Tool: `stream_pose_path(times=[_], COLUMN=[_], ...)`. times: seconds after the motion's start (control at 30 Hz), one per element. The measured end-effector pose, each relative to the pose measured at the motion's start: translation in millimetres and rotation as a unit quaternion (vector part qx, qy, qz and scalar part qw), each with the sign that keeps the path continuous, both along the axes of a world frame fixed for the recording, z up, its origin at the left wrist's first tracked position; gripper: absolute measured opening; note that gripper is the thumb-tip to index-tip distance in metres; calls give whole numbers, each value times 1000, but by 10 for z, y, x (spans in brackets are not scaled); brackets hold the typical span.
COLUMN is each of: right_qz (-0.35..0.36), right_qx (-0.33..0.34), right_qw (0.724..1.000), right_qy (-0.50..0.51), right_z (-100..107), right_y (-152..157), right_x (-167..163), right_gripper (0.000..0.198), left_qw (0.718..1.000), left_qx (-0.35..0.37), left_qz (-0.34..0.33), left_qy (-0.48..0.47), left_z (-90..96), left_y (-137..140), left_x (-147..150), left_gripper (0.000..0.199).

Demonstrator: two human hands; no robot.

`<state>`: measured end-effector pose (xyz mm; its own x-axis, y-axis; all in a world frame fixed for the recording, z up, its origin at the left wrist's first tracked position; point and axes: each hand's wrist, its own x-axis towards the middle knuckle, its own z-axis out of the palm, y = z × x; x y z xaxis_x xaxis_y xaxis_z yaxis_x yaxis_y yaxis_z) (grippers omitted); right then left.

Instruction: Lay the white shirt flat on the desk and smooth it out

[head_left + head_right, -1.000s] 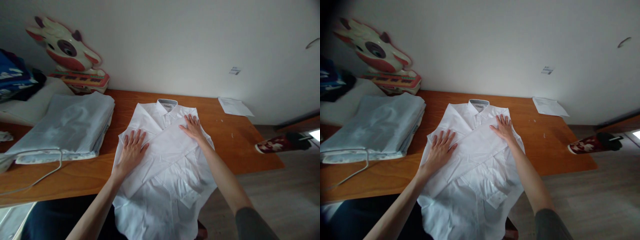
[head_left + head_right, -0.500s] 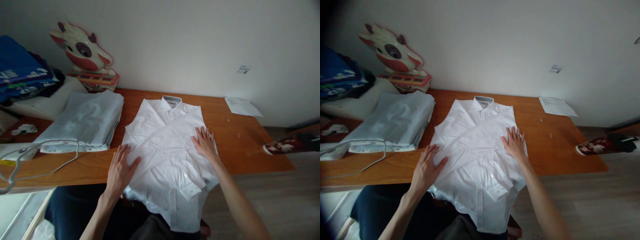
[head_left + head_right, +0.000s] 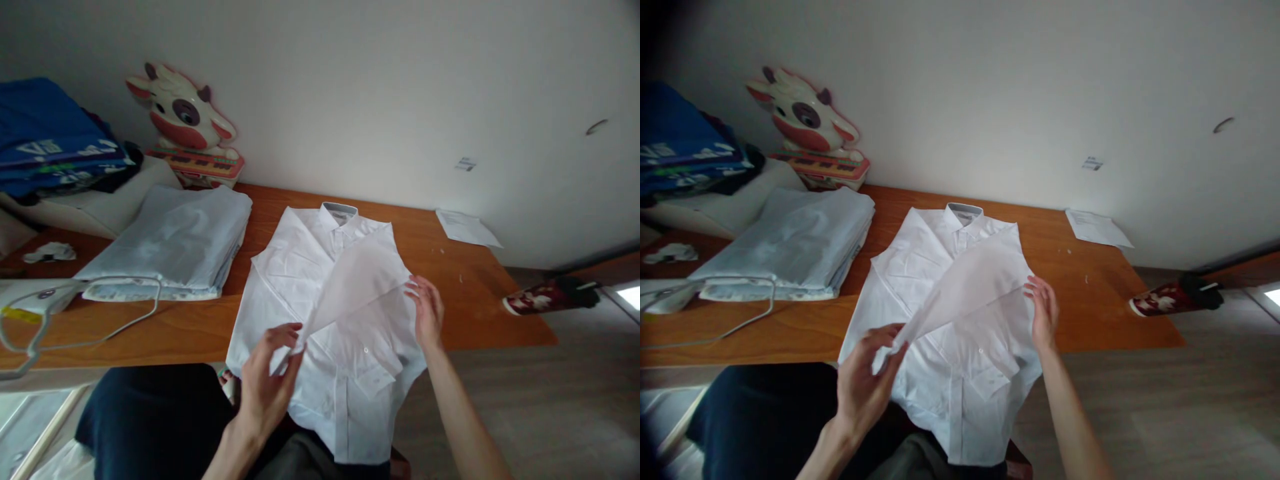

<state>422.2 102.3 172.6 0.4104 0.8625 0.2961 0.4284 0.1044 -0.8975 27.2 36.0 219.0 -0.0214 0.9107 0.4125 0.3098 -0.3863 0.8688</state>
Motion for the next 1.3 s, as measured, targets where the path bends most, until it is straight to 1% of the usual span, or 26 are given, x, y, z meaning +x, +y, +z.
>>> stream_pose_path(times=[0.03,0.1,0.17,0.23,0.3,0.37,0.4,0.47,0.5,0.57,0.63,0.67,0.7,0.73,0.77,0.8,0.87,0.9,0.93,0.97,1.0,1.03,1.13,1.2,1.27,1.3], right_qz=[24,73,95,95,89,83,82,85,87,83,76,72,71,71,69,64,40,20,-3,-27,-49,-65,-82,-98,-117,-115], right_qx=[-16,-61,-98,-123,-142,-153,-158,-159,-158,-155,-159,-164,-169,-173,-173,-168,-144,-126,-103,-79,-55,-33,6,8,-13,-32], right_qw=[998,988,979,977,979,983,983,984,984,984,984,983,981,979,978,977,977,977,977,977,976,977,981,987,992,993], right_qy=[54,124,151,147,114,60,35,2,-6,-12,-30,-45,-61,-79,-96,-114,-152,-171,-187,-198,-204,-203,-174,-130,-54,-7], right_z=[32,85,124,142,130,88,58,-10,-45,-113,-181,-214,-244,-270,-288,-298,-283,-262,-234,-205,-179,-159,-153,-186,-228,-250], right_y=[-171,-500,-769,-954,-1060,-1115,-1134,-1173,-1195,-1240,-1278,-1292,-1304,-1315,-1325,-1337,-1368,-1387,-1409,-1434,-1462,-1494,-1609,-1699,-1784,-1820], right_x=[-72,-184,-224,-169,-28,166,267,451,524,625,670,675,671,660,640,612,525,465,393,312,221,125,-171,-359,-546,-648], right_gripper=[64,67,73,74,73,81,81,72,67,64,66,66,65,65,64,63,61,60,57,54,51,47,33,25,26,29], left_qw=[997,976,950,933,917,907,904,902,902,904,913,923,934,943,944,934,888,862,841,826,817,814,823,828,814,798], left_qx=[37,84,106,101,100,110,118,134,140,136,101,67,15,-54,-137,-225,-375,-422,-452,-469,-480,-485,-481,-462,-448,-445], left_qz=[-68,-202,-289,-324,-351,-369,-373,-375,-374,-379,-381,-373,-355,-329,-296,-256,-175,-144,-125,-119,-124,-136,-154,-142,-105,-83], left_qy=[-11,1,57,121,160,172,172,168,163,144,104,73,36,-8,-55,-105,-202,-242,-271,-289,-294,-288,-260,-284,-356,-397], left_z=[77,156,123,-4,-178,-345,-417,-539,-593,-703,-825,-887,-949,-1007,-1061,-1110,-1190,-1221,-1245,-1262,-1269,-1266,-1192,-1091,-963,-897], left_y=[-111,-336,-536,-688,-792,-866,-900,-974,-1017,-1116,-1224,-1276,-1320,-1354,-1372,-1374,-1330,-1287,-1234,-1175,-1112,-1046,-857,-765,-723,-723], left_x=[217,692,1164,1565,1854,2033,2092,2166,2188,2200,2156,2109,2045,1965,1876,1781,1603,1530,1473,1433,1410,1402,1407,1360,1217,1110], left_gripper=[21,30,28,21,19,21,21,21,20,17,15,15,16,17,19,24,35,41,50,61,69,72,57,52,51,48])
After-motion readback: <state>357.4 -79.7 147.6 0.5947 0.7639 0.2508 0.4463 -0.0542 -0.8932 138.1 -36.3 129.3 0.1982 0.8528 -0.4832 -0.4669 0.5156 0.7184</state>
